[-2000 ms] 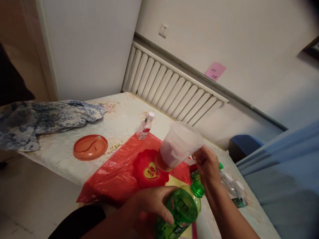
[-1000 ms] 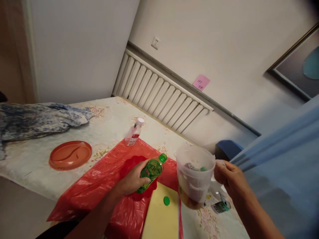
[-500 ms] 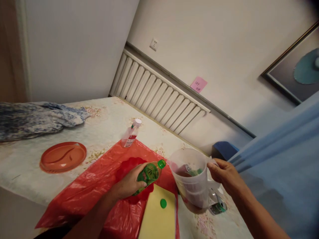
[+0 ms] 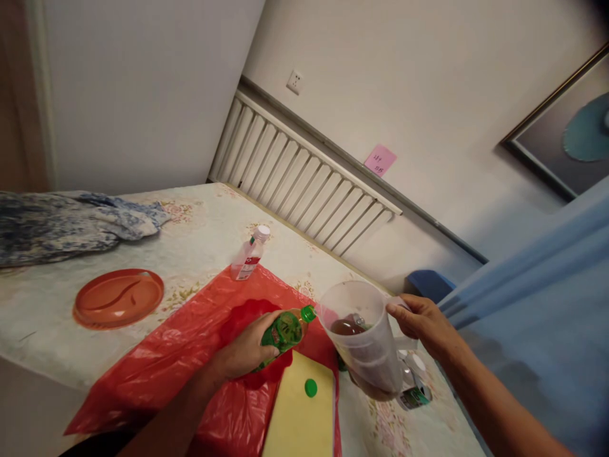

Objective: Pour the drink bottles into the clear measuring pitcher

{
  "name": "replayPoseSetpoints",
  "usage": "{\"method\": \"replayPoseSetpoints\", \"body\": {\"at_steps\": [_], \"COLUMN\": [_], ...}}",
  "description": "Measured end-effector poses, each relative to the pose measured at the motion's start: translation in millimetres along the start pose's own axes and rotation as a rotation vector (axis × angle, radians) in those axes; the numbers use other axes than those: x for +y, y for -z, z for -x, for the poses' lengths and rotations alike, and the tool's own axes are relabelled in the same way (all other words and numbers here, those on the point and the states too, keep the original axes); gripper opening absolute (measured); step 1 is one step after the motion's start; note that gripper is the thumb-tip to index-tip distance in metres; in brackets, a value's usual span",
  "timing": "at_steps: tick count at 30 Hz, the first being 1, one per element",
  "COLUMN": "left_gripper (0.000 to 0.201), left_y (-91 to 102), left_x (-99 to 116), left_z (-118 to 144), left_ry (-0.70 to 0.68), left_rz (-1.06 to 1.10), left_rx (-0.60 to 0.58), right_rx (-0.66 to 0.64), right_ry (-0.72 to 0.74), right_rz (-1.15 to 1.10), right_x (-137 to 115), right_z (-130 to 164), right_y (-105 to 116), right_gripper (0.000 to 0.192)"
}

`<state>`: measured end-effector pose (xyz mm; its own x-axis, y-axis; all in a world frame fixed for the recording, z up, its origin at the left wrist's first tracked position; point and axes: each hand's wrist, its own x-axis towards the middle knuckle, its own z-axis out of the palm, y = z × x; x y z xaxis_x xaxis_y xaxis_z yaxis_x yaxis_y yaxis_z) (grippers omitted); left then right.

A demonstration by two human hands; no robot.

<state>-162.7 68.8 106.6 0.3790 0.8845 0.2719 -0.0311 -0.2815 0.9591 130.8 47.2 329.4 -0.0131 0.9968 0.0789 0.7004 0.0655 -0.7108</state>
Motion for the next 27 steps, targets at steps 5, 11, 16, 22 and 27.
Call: {"method": "replayPoseSetpoints", "body": {"at_steps": [5,11,16,22,27], "left_gripper": [0.075,0.075,0.078,0.077,0.079], "left_y": [-0.5,-0.3,-0.3,0.6,0.7], "left_x": [3.4,1.8,-0.9,3.3,2.2], "left_z": [0.1,0.0,-1.1,-0.4,-0.2], "left_ry": [0.004,0.0,-0.007,-0.023,-0.025], "left_rz": [0.013,-0.014,-0.047,-0.034,-0.019], "left_rx": [-0.003,-0.011,-0.013,-0.027,-0.022], "right_rx": [-0.03,-0.063,-0.105,-0.136,-0.152], "right_ry": [0.02,0.025,0.051,0.065,0.088], "right_rz": [0.042,0.105,0.21,0.268,0.306], "right_x": [-10.3,-24.5,-35.9,-46.2,-50.8], "right_z": [-1.6,-2.6,-3.8,-3.7,-5.2], "right_y": [2.9,5.0,5.8,5.9,6.8], "right_gripper": [0.051,0.054,0.053,0.051,0.051]}}
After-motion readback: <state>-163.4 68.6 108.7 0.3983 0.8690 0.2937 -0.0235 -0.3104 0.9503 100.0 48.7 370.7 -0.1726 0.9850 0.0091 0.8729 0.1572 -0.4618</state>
